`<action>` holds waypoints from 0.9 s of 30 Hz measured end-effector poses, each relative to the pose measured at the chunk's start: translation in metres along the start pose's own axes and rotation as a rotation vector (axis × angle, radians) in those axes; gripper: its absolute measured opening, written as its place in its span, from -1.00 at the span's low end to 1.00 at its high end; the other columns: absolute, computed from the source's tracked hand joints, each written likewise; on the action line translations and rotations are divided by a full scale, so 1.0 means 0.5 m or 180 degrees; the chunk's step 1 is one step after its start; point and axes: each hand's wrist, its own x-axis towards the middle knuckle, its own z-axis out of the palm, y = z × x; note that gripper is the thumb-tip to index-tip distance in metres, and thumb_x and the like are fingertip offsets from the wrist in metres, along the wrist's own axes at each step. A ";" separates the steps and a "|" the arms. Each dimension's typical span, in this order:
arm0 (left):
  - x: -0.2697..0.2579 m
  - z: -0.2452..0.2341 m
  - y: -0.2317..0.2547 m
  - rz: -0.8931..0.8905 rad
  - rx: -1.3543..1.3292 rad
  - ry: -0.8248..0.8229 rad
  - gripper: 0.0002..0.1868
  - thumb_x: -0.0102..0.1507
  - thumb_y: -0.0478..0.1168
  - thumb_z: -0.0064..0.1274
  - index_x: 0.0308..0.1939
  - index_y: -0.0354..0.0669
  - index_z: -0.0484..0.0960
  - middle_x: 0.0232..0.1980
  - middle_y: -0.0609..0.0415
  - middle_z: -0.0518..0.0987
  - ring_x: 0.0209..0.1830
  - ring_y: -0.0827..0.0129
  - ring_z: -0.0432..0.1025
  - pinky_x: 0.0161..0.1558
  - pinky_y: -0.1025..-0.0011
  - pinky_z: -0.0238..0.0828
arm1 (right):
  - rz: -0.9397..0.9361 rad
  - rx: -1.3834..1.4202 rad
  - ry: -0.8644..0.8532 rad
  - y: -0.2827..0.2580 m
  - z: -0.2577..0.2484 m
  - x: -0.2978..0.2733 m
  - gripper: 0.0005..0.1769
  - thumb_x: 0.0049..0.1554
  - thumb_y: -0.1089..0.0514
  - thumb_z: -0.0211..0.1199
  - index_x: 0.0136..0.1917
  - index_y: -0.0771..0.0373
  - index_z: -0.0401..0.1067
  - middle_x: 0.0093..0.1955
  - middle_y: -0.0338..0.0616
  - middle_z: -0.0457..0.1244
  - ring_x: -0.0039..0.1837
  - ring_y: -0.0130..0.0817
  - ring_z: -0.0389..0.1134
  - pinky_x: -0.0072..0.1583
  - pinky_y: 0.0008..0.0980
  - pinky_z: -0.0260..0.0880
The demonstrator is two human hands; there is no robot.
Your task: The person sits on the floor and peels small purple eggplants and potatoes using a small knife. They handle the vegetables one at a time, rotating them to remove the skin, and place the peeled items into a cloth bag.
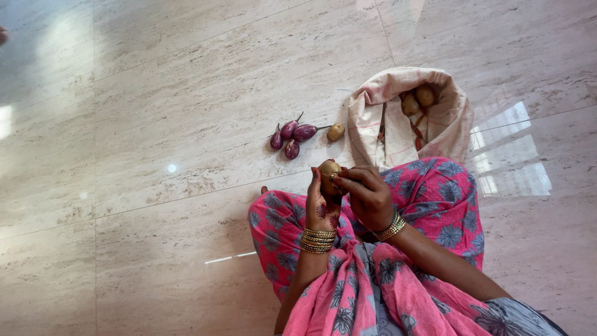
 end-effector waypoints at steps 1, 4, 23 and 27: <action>-0.003 -0.003 -0.007 0.0033 0.0003 -0.0109 -0.48 0.44 0.14 -0.17 0.17 -0.25 0.49 -0.01 -0.01 0.59 -0.07 0.32 0.53 -0.06 0.41 0.54 | 0.0026 -0.0007 0.0024 0.002 -0.001 0.005 -0.59 0.01 0.48 0.24 0.11 0.22 0.57 0.10 -0.09 0.36 0.16 -0.12 0.40 0.14 -0.22 0.46; 0.000 -0.016 -0.023 0.0069 -0.0129 -0.0337 -0.47 0.45 0.14 -0.15 0.20 -0.25 0.52 -0.01 0.01 0.60 -0.07 0.34 0.53 -0.05 0.41 0.53 | 0.0068 0.0004 0.0039 0.004 -0.001 0.011 -0.58 0.00 0.47 0.25 0.12 0.22 0.57 0.10 -0.09 0.36 0.15 -0.11 0.39 0.14 -0.21 0.46; -0.002 -0.002 -0.017 -0.0025 -0.0002 -0.0375 -0.42 0.40 0.21 -0.15 0.23 -0.18 0.48 0.03 0.10 0.59 -0.04 0.39 0.52 -0.09 0.45 0.53 | -0.0004 -0.0007 0.0068 0.001 0.007 0.027 -0.56 -0.04 0.46 0.28 0.12 0.23 0.56 0.09 -0.09 0.35 0.14 -0.09 0.39 0.14 -0.19 0.46; 0.013 -0.018 -0.011 0.0134 -0.0176 -0.0439 -0.39 0.44 0.26 -0.14 0.21 -0.23 0.46 0.02 0.04 0.58 -0.02 0.35 0.52 -0.01 0.44 0.53 | -0.0144 -0.0050 -0.0020 0.003 0.015 0.016 -0.56 -0.03 0.46 0.27 0.13 0.23 0.57 0.09 -0.08 0.35 0.14 -0.08 0.38 0.14 -0.19 0.46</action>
